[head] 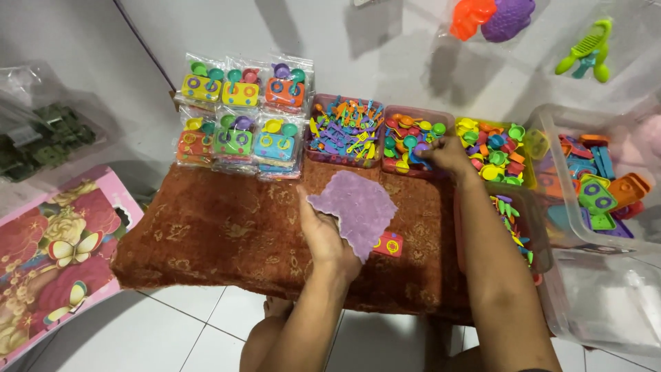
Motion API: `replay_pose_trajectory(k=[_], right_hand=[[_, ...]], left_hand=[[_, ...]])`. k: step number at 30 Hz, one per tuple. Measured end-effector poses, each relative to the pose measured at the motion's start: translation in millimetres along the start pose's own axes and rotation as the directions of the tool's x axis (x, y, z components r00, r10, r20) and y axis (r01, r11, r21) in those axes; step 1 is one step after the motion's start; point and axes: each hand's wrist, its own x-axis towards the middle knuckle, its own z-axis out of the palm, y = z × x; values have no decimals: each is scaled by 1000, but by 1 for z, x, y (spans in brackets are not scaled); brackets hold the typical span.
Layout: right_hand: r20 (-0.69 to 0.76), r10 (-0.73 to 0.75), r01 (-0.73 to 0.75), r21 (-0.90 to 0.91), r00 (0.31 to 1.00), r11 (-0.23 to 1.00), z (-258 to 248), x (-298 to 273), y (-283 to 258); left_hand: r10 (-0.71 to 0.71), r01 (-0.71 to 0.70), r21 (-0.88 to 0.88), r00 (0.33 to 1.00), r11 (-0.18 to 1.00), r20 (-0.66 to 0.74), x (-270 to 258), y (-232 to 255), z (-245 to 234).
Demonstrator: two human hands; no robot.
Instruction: Cleaning small plastic toys by wiping them with a cloth
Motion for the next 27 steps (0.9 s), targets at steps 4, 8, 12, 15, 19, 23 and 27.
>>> replay_pose_trajectory(k=[4, 8, 12, 15, 19, 23, 27], right_hand=[[102, -85, 110, -274, 991, 955, 9, -22, -9], [87, -138, 161, -409, 987, 898, 5, 22, 35], [-53, -176, 122, -526, 983, 841, -2, 24, 31], [-68, -248, 173, -543, 966, 822, -7, 13, 30], [-127, -322, 223, -489, 938, 843, -19, -7, 12], [-258, -283, 167, -394, 924, 904, -18, -38, -10], [-256, -270, 219, -211, 928, 953, -23, -74, -54]], left_hand=[[-26, 26, -10, 999, 1000, 25, 9, -4, -6], [-37, 37, -5, 999, 999, 31, 9, -7, -5], [-69, 70, 33, 997, 997, -14, 24, -15, -12], [-148, 150, 61, 989, 987, -27, 45, -27, -28], [-214, 211, 112, 977, 971, 16, 45, -30, -21], [-274, 273, 36, 960, 961, 52, 74, -42, -45], [-225, 226, -5, 972, 974, 64, 100, -53, -52]])
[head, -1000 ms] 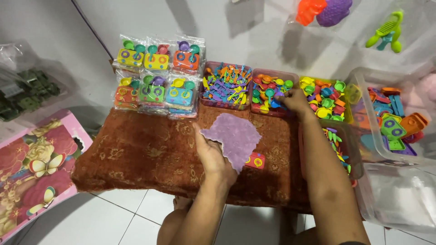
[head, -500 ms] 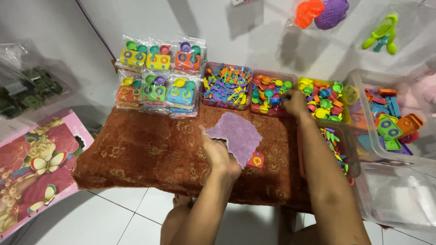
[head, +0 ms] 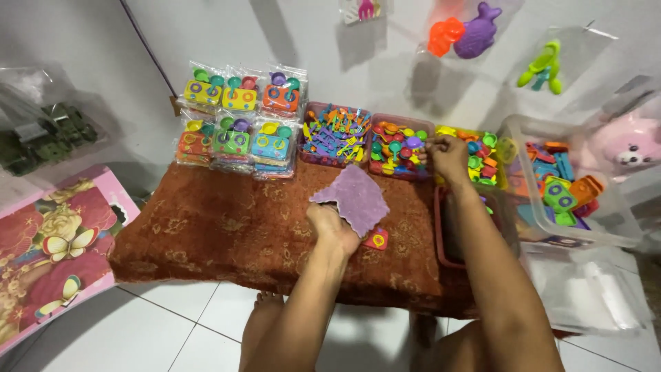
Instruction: Cleaning small plastic toys by wiping them with a cloth
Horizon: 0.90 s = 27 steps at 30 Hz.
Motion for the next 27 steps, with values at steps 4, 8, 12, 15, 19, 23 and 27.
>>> replay_pose_trajectory(k=[4, 8, 12, 15, 19, 23, 27], right_hand=[[50, 1, -5, 82, 999, 997, -20, -27, -43], [80, 40, -47, 88, 996, 995, -6, -14, -22], [103, 70, -100, 325, 992, 940, -4, -25, -43], [150, -4, -89, 607, 989, 789, -16, -47, -72], [177, -287, 119, 622, 942, 774, -39, -101, -126], [208, -435, 287, 499, 876, 818, -53, -151, -160], [97, -479, 395, 436, 873, 808, -69, -172, -177]], left_hand=[[34, -34, -23, 999, 999, 8, -38, 1, 26], [10, -10, -63, 1000, 998, 7, -30, -9, 9], [-52, 52, 9, 999, 999, -6, -29, -5, 11], [-55, 55, -12, 998, 998, 26, -17, 1, 14], [-53, 53, 7, 994, 999, 94, -24, 14, 31], [-141, 138, 31, 961, 990, 239, -48, 25, 40], [-70, 3, 188, 934, 982, 351, -92, 30, 50]])
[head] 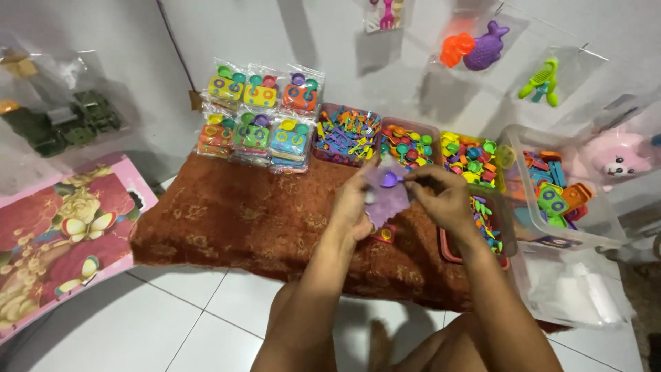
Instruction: Cleaning small plastic toys by wiping them with a cloth
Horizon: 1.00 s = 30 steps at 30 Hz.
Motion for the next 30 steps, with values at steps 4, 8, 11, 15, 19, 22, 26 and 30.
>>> replay_pose_trajectory(k=[4, 8, 11, 15, 19, 22, 26, 30], right_hand=[[-49, -54, 56, 30, 997, 998, -5, -17, -16], [-228, -83, 103, 78, 970, 992, 10, -57, -20], [-553, 492, -210, 494, 672, 843, 36, -95, -2], [-302, 731, -474, 600, 611, 644, 75, -146, 31], [-247, 618, -50, 905, 746, 422, 61, -147, -23], [-325, 499, 76, 887, 803, 455, 51, -146, -43], [-366, 480, 89, 858, 797, 506, 51, -164, -35], [-377, 478, 80, 843, 793, 532, 47, -174, -8]], left_hand=[[162, -161, 369, 986, 915, 28, -36, -4, 22], [279, -277, 449, 958, 849, 64, -31, -16, 9], [302, -310, 457, 949, 834, 92, -47, -25, 13], [196, -253, 462, 966, 850, 168, -75, -38, 25], [212, -253, 626, 967, 738, 140, -107, -50, 23], [276, -289, 667, 953, 687, 128, -115, -58, 3], [355, -403, 792, 900, 458, 253, -136, -55, -1], [429, -480, 834, 837, 274, 340, -146, -55, 9]])
